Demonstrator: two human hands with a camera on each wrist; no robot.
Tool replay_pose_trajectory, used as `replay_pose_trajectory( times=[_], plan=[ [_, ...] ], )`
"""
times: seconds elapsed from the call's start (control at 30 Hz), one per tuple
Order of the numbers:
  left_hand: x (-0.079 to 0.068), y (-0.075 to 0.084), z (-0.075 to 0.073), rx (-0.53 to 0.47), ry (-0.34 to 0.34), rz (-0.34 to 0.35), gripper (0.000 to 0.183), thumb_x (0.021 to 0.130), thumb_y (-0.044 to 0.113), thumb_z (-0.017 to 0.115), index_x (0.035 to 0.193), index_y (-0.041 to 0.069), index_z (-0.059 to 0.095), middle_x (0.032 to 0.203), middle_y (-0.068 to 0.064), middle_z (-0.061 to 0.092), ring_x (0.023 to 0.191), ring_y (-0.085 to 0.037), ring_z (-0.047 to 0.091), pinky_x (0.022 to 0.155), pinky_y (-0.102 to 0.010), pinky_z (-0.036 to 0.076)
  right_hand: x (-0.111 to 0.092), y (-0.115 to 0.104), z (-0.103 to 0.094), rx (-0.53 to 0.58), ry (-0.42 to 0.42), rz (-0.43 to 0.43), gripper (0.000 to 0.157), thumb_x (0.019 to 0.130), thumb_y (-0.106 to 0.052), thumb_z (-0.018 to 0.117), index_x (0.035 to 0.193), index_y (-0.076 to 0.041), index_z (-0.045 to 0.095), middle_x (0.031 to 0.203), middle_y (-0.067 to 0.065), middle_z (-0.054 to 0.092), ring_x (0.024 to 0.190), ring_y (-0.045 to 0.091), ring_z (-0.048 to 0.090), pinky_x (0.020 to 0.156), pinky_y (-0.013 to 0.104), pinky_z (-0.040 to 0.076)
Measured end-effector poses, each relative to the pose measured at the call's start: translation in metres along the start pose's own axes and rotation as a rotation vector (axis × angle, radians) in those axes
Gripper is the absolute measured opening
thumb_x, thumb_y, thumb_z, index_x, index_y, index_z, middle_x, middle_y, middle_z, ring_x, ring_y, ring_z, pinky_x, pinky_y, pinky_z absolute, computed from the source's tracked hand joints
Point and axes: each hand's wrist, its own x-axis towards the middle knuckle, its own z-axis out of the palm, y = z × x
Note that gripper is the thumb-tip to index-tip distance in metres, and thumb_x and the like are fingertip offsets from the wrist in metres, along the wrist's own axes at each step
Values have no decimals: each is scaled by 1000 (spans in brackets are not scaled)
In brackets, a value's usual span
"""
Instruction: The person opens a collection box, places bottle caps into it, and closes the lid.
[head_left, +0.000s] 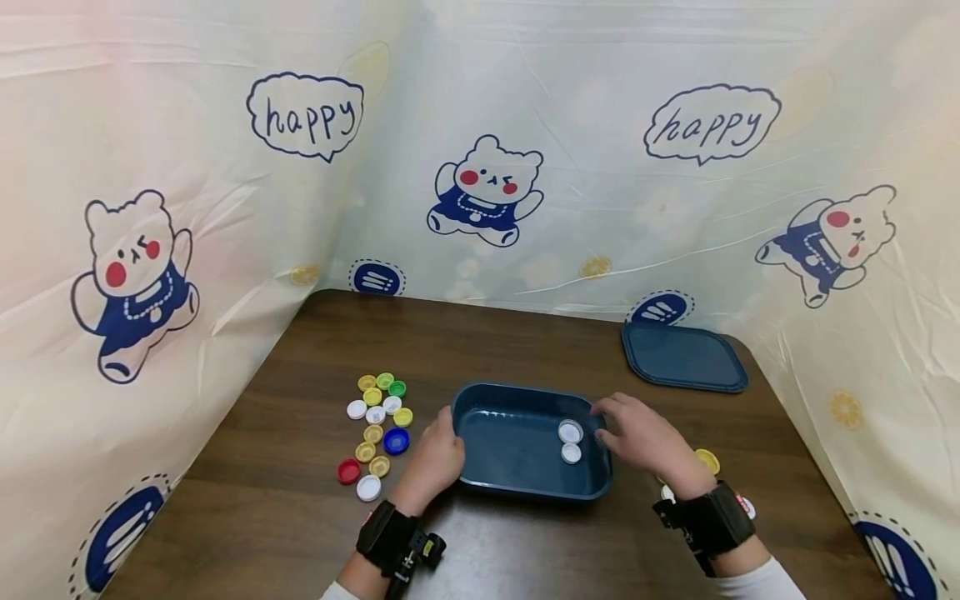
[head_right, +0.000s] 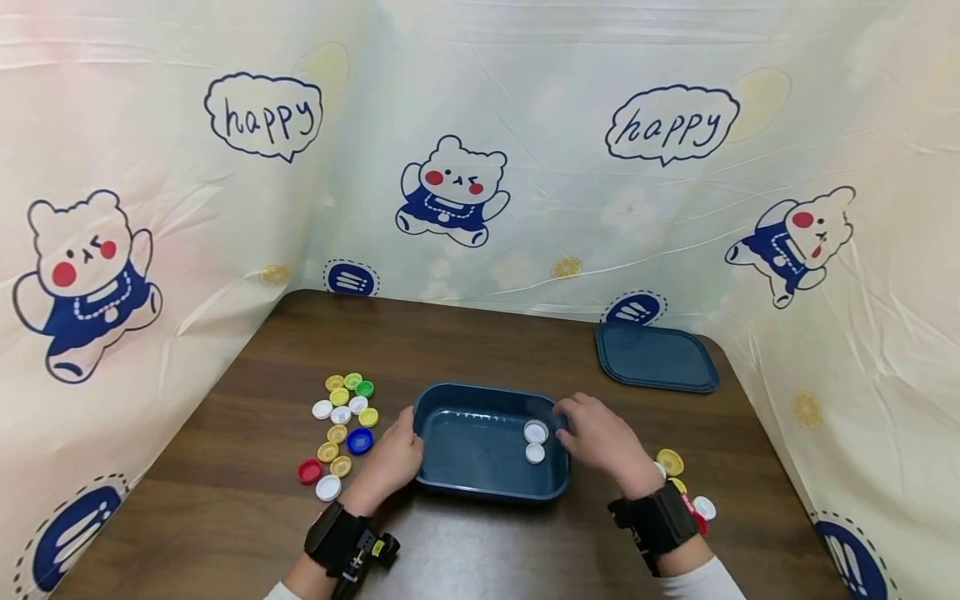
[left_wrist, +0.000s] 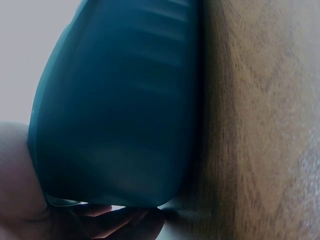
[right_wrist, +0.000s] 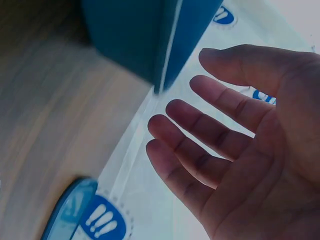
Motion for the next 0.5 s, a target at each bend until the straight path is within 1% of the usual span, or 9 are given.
replay_pose_trajectory(
  times=[0.13,0.23,0.33,0.5],
  plan=[
    [0,0,-1,6,2,9,47,102,2,46,146,-8,35,140,-29,52,128,-41,54,100,-59,49,-7,15,-5,-2,20,39,27,92,-11,71,118,-3,68,116,14,66,105,31,64,87,49,55],
    [-1,0,-1,4,5,11,45,102,2,45,145,-7,37,140,-28,53,128,-40,54,100,-59,49,-13,27,-9,6,17,71,28,93,-11,71,119,-1,67,116,17,66,106,34,63,86,51,54],
    [-1,0,-2,-1,3,9,45,102,2,45,145,-7,37,141,-27,52,129,-39,54,101,-59,48,-19,41,-10,6,10,98,29,93,-10,70,119,1,66,116,20,65,106,37,63,86,52,54],
    [-2,0,-3,-11,-6,8,46,102,3,44,146,-7,36,142,-27,51,130,-40,53,101,-59,48,-29,67,-9,-4,7,139,29,92,-10,69,117,4,66,111,21,65,103,39,63,84,53,54]
  ],
)
